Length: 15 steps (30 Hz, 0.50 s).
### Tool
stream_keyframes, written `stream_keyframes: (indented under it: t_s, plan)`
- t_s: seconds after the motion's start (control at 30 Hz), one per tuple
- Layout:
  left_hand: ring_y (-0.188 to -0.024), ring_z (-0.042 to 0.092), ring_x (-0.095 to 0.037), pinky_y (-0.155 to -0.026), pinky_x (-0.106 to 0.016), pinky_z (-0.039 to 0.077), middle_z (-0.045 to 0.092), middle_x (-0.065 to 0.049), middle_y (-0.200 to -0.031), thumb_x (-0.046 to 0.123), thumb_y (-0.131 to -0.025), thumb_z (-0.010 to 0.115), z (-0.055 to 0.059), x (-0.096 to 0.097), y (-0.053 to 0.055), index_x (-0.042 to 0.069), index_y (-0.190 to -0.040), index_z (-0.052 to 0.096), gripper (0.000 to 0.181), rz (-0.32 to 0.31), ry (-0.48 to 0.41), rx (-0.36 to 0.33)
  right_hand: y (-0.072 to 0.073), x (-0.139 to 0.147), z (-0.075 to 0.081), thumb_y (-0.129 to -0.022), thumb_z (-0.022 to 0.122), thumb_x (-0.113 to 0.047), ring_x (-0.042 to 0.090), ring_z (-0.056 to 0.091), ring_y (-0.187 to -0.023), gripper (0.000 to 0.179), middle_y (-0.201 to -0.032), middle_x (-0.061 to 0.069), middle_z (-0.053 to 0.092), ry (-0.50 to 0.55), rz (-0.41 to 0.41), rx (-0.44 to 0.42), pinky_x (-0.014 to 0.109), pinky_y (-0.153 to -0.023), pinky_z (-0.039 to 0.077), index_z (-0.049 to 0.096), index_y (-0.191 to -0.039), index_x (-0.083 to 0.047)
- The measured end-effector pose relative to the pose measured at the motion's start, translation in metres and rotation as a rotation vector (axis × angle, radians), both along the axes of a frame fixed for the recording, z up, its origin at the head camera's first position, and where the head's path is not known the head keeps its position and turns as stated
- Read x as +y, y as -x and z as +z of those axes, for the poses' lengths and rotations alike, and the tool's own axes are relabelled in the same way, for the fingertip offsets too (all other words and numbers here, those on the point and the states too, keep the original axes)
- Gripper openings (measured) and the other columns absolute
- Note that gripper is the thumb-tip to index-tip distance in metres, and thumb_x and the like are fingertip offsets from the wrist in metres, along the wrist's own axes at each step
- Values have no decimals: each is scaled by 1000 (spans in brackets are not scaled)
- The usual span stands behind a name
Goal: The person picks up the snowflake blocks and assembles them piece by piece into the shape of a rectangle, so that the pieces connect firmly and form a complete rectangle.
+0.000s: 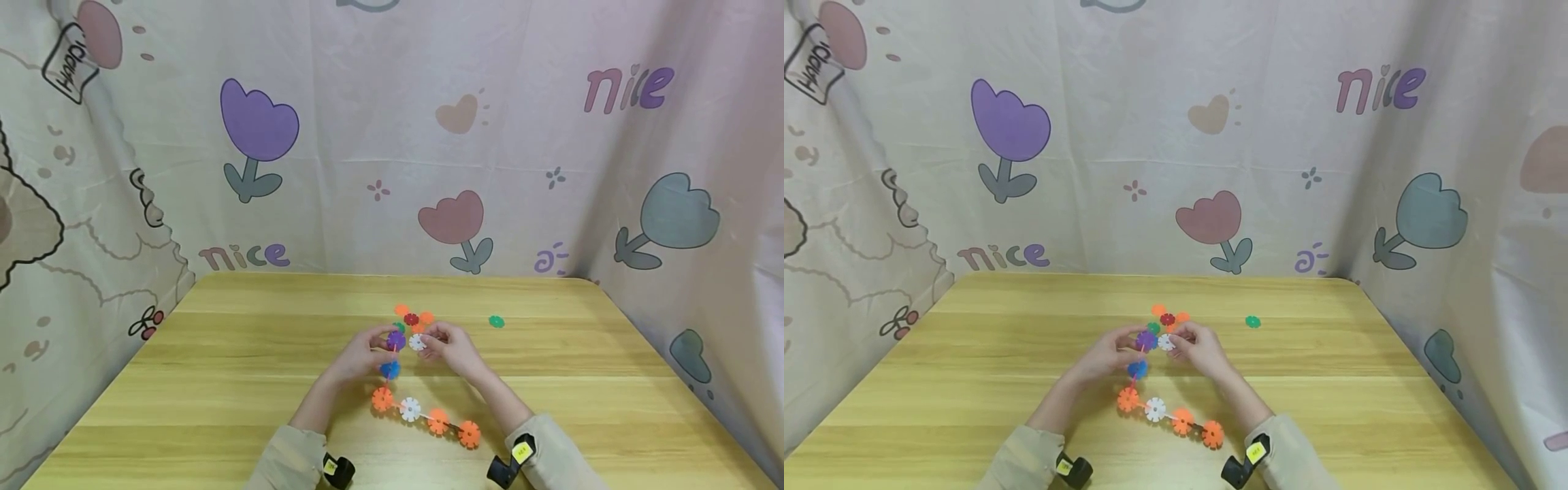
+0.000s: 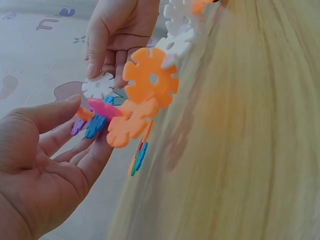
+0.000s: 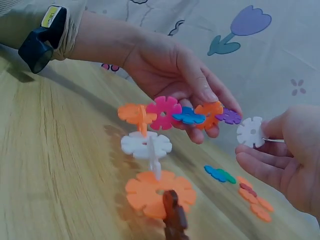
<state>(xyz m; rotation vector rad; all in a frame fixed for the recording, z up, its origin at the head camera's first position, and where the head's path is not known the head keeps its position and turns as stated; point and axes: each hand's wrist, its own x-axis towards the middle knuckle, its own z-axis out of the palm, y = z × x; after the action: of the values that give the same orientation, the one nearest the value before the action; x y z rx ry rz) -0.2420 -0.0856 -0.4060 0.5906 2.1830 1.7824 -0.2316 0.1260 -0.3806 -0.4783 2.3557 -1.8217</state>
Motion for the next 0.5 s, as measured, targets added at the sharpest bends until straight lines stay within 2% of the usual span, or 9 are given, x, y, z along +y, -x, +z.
stream_keyframes:
  t_s: [0.1,0.3,0.5]
  plan:
    - [-78,61,-22,-68,-37,54,57,-18,-100,3,-87,61,0,0,0,-3,-134,41,52,-2,-16,-21,1,-1,-2,-91,53,1,49,59,-86,13,-89,26,60,25,3,12,54,-75,49,54,-97,14]
    - [-79,61,-22,-69,-37,54,57,-20,-100,3,-87,61,-1,1,1,-4,-134,40,52,5,-25,-30,14,1,-23,-91,56,-2,45,60,-88,14,-91,24,62,53,41,22,46,-75,51,57,-97,11]
    - [-79,62,-22,-70,-37,53,56,-27,-105,2,-87,60,-1,1,1,-4,-133,40,50,-11,-44,-55,18,1,-30,-89,61,-10,38,62,-87,17,-90,18,64,-4,58,52,41,-76,52,60,-96,6]
